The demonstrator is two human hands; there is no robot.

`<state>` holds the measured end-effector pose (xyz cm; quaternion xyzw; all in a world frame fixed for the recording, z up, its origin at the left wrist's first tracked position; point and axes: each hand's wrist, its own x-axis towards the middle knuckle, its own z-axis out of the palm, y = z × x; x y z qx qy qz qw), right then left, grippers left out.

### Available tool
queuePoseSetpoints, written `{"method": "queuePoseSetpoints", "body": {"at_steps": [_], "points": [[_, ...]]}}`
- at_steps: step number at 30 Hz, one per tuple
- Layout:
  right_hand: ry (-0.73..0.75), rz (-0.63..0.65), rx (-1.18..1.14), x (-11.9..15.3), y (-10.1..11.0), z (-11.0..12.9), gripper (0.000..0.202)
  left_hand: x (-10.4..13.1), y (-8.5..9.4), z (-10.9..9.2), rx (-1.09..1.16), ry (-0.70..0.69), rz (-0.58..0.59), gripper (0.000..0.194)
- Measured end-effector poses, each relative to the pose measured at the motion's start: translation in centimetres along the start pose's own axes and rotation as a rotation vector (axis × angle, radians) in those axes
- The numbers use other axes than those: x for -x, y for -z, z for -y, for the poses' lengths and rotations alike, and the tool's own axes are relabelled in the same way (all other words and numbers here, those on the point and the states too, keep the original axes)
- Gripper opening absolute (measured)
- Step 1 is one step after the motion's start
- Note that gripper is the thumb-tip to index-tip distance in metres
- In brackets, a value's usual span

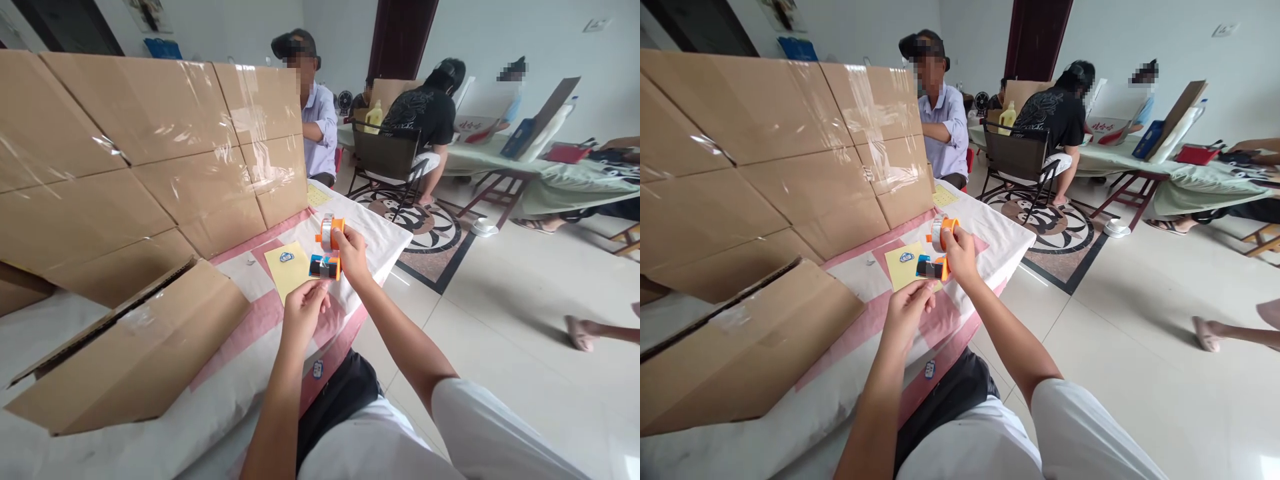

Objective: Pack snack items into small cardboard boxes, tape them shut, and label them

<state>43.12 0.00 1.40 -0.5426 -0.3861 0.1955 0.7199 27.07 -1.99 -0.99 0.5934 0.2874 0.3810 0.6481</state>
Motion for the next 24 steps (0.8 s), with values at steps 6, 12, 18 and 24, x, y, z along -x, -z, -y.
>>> {"method": "queuePoseSetpoints", "body": {"at_steps": [6,12,18,24], "points": [[-0.106,-0.031,-0.055,1.0,-1.2,-1.0,0.037,0.3,0.8,0.1,0.002,-0.031,-0.010,0.031],[-0.230,-0.050,-0.062,2.6,-2.0,-1.8,0.035,0.6,1.3,-0.1,-0.030,-0.013,-0.086,0.028],[-0.271,-0.090,-0.038,3.8,-2.4,-2.2,0.035,1.4,1.7,-0.8,-0.099,0.024,-0.116,0.032],[-0.229,-0.080,0.000,4.7,-2.6,-1.9,0.039,2.8,1.3,-1.2,-0.386,-0.137,-0.261,0.025]]}}
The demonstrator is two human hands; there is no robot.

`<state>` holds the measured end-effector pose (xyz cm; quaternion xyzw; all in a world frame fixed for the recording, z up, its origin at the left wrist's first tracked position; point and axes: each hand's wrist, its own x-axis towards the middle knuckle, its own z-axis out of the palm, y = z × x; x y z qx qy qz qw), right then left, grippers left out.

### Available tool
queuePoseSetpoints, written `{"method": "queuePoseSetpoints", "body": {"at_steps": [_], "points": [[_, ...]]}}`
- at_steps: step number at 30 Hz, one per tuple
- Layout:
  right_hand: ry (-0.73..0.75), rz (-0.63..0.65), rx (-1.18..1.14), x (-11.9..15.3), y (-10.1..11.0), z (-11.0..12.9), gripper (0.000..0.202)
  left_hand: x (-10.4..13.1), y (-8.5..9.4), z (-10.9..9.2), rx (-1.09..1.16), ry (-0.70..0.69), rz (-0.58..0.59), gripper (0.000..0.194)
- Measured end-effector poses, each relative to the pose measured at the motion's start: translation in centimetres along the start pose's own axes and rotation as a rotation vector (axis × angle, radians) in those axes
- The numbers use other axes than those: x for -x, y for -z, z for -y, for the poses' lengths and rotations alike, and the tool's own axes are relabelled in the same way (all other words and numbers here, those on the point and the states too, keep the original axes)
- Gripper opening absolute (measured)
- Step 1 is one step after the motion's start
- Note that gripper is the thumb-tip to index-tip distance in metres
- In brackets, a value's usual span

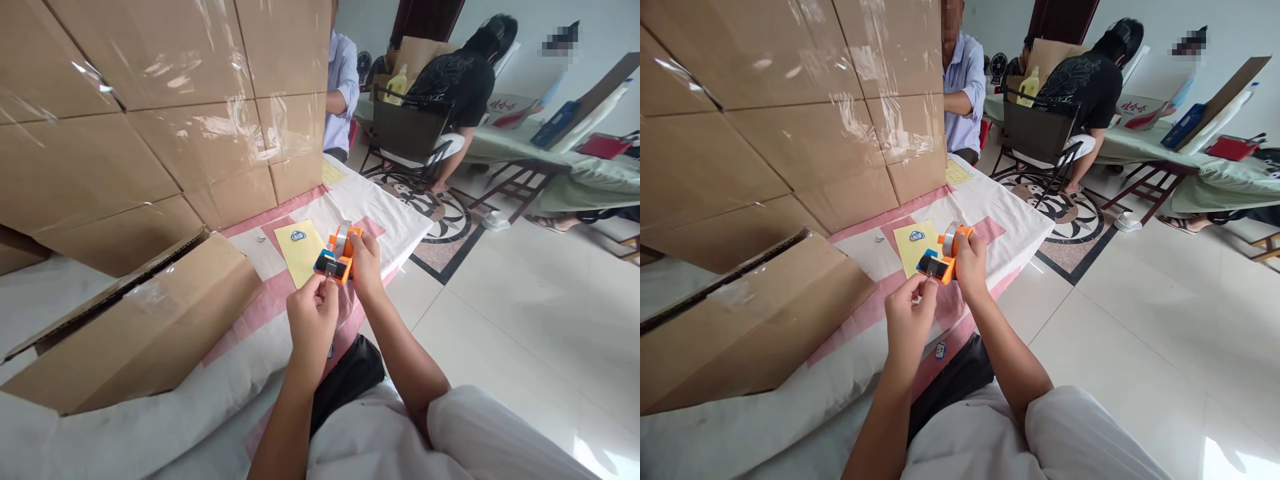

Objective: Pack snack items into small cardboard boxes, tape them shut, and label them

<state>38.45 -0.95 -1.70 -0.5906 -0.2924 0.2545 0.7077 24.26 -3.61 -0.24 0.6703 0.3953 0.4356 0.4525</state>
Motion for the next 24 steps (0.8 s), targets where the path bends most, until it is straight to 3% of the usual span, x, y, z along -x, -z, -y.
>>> {"method": "queuePoseSetpoints", "body": {"at_steps": [4,8,11,14,17,20,24], "points": [[-0.001,-0.033,-0.051,0.4,-0.2,0.2,0.041,0.3,0.1,-0.4,0.108,0.027,0.017,0.024],[-0.051,-0.063,-0.093,1.1,-0.5,0.8,0.042,0.0,0.1,-0.1,0.352,0.168,0.154,0.028],[-0.058,-0.052,-0.137,2.1,-1.0,2.5,0.048,-0.1,-0.5,0.7,0.415,0.204,0.250,0.028],[0.053,-0.047,-0.161,2.1,-1.7,4.4,0.047,0.0,-0.9,1.3,0.419,0.194,0.318,0.027],[0.319,-0.066,-0.060,-1.0,-2.0,4.8,0.039,0.1,-0.4,1.3,0.418,0.165,0.324,0.026],[0.543,-0.105,0.124,-6.7,-1.7,2.8,0.040,0.0,0.3,1.5,0.410,0.147,0.298,0.027],[0.442,-0.095,0.389,-13.3,-1.4,-1.5,0.044,-0.3,0.8,2.2,0.400,0.141,0.272,0.027]]}}
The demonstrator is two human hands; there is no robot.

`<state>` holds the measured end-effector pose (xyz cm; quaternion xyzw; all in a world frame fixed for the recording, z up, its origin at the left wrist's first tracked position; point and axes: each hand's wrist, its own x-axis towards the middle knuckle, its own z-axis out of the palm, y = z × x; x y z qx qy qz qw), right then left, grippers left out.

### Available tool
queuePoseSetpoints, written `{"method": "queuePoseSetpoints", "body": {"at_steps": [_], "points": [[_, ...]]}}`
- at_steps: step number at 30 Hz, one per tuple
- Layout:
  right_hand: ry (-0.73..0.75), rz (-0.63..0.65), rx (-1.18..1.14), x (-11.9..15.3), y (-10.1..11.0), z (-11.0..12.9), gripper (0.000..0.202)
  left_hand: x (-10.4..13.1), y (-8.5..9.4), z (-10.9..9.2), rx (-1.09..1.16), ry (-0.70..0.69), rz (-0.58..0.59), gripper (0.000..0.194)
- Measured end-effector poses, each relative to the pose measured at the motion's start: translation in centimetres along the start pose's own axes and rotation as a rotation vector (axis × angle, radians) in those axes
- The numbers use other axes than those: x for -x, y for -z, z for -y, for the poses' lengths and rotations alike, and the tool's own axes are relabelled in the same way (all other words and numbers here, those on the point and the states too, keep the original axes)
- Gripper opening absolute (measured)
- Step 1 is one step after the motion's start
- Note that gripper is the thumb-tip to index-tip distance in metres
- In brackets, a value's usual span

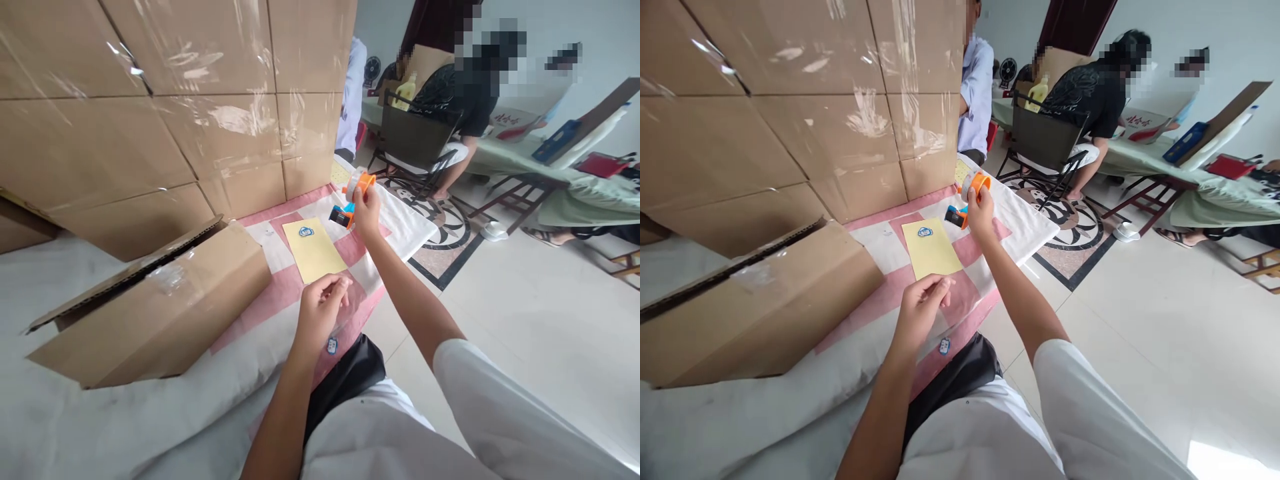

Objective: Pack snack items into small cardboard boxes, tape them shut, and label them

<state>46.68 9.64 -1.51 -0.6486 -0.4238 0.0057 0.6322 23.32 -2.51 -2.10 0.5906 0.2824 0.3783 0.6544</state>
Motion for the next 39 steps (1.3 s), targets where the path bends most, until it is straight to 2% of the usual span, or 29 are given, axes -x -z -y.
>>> {"method": "queuePoseSetpoints", "body": {"at_steps": [2,4,7,9,11,12,15,17,19,22,25,29,33,34,36,37,39], "points": [[-0.037,0.077,0.057,-0.5,-0.8,-2.1,0.044,-0.1,0.2,0.2,-0.007,-0.009,-0.016,0.028],[-0.038,0.120,0.092,-0.2,-1.0,-3.2,0.043,-0.1,0.4,0.3,-0.023,-0.018,-0.036,0.030],[-0.010,0.113,0.151,0.9,0.4,-2.6,0.036,-0.3,1.1,0.5,-0.054,-0.031,-0.062,0.030],[0.018,0.114,0.170,2.1,2.2,-0.8,0.028,-0.4,1.6,0.7,-0.072,-0.036,-0.069,0.027],[0.054,0.197,0.162,3.8,4.5,2.0,0.025,-0.6,2.1,0.9,-0.089,-0.038,-0.073,0.027],[0.082,0.282,0.146,4.7,5.6,3.6,0.027,-0.6,2.2,0.9,-0.095,-0.037,-0.075,0.027],[0.279,0.683,0.050,7.7,8.3,8.4,0.027,-0.6,2.4,0.7,-0.148,-0.062,-0.101,0.027],[0.370,0.810,0.044,9.2,9.1,10.8,0.019,-0.3,2.3,0.3,-0.208,-0.098,-0.115,0.027],[0.408,0.830,0.100,10.0,9.3,12.3,0.014,-0.1,2.2,-0.2,-0.281,-0.136,-0.119,0.028],[0.449,0.836,0.177,10.2,9.1,13.3,0.008,0.3,2.1,-0.9,-0.387,-0.179,-0.132,0.028],[0.513,0.857,0.222,9.9,8.7,13.9,0.012,0.5,2.1,-1.5,-0.416,-0.207,-0.175,0.029],[0.640,0.852,0.257,9.5,7.4,15.0,0.013,1.0,2.4,-2.0,-0.248,-0.166,-0.262,0.031],[0.673,0.829,0.136,8.5,4.7,17.0,0.012,2.3,3.5,-2.7,-0.139,-0.120,-0.379,0.036],[0.676,0.798,0.091,8.0,3.8,17.8,0.012,2.8,4.1,-3.0,-0.164,-0.155,-0.447,0.038],[0.676,0.756,0.013,6.9,2.0,19.5,0.013,4.0,5.7,-3.8,-0.307,-0.315,-0.638,0.039],[0.680,0.775,-0.009,6.3,1.0,20.4,0.013,4.7,6.8,-4.3,-0.421,-0.424,-0.731,0.041],[0.712,0.915,-0.015,5.3,-1.1,22.1,0.014,6.1,9.2,-5.3,-0.714,-0.634,-0.835,0.045]]}}
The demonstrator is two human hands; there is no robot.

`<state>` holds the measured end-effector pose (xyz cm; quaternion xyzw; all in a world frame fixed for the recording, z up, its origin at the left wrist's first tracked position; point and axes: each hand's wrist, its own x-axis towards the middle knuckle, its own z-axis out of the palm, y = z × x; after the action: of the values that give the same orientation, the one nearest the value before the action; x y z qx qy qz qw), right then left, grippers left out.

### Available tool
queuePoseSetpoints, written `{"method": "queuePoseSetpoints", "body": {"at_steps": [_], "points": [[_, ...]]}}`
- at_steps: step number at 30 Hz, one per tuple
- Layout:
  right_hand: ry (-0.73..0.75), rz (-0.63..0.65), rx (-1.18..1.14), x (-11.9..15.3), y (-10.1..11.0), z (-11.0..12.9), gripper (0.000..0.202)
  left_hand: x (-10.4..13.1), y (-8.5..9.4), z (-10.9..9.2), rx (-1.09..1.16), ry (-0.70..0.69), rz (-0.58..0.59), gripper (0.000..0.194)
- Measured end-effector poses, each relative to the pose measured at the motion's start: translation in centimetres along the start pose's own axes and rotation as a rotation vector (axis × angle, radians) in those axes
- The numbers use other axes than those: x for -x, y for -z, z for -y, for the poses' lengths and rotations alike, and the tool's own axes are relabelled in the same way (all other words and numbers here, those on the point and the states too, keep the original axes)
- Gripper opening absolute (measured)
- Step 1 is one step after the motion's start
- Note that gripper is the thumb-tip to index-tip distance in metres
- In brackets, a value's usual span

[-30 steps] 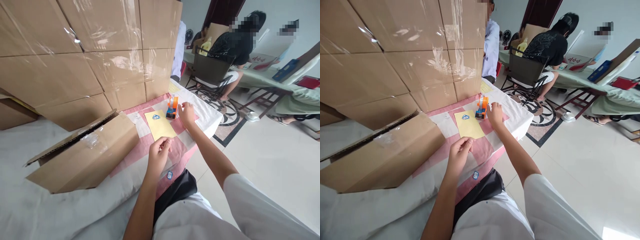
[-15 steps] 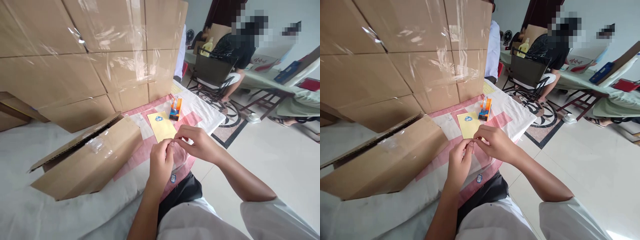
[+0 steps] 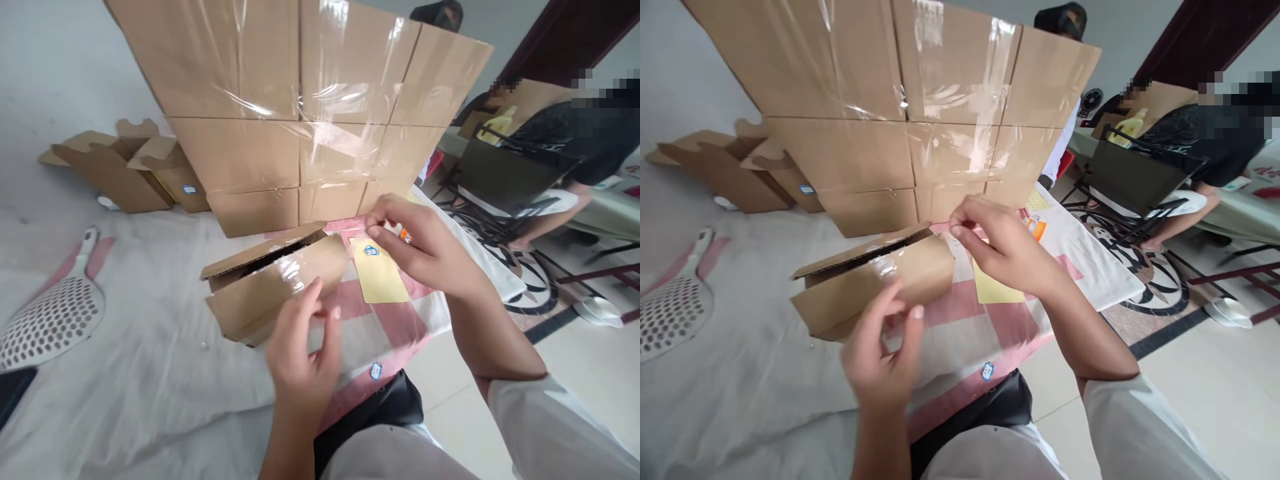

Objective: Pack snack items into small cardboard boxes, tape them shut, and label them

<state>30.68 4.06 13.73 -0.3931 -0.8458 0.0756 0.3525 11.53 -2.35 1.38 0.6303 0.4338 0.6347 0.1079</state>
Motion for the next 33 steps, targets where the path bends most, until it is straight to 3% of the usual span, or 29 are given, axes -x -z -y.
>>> {"method": "queuePoseSetpoints", "body": {"at_steps": [2,3,5,8,20,23,26,28,31,33], "points": [[0.058,0.184,-0.010,-2.4,-0.7,0.0,0.016,-1.0,2.6,1.1,-0.245,-0.174,0.016,0.045],[0.086,0.267,-0.005,-3.4,-1.2,0.0,0.017,-1.4,3.7,1.6,-0.367,-0.188,0.055,0.046],[0.114,0.394,0.004,-4.9,-2.6,-0.2,0.019,-1.9,5.1,2.6,-0.577,-0.103,0.131,0.054],[0.090,0.496,-0.011,-5.9,-4.5,-0.8,0.018,-1.9,5.5,3.3,-0.709,0.062,0.167,0.064],[0.033,0.559,0.061,-7.1,-8.1,-3.4,0.015,-2.5,4.8,2.4,-0.799,0.205,0.191,0.047],[-0.044,0.542,0.104,-7.4,-8.7,-4.1,0.016,-2.4,4.8,2.3,-0.811,0.212,0.203,0.041],[-0.198,0.307,0.213,-7.5,-8.9,-5.4,0.068,-2.2,4.9,2.7,-0.789,0.185,0.190,0.040],[-0.261,0.201,0.165,-7.2,-9.0,-6.3,0.094,-2.1,4.9,3.0,-0.770,0.164,0.171,0.042],[-0.277,0.374,-0.101,-6.5,-9.2,-6.9,0.101,-2.1,5.0,3.2,-0.763,0.163,0.180,0.043],[-0.316,0.492,-0.183,-6.2,-9.6,-6.7,0.090,-2.3,5.1,3.1,-0.775,0.177,0.210,0.043]]}}
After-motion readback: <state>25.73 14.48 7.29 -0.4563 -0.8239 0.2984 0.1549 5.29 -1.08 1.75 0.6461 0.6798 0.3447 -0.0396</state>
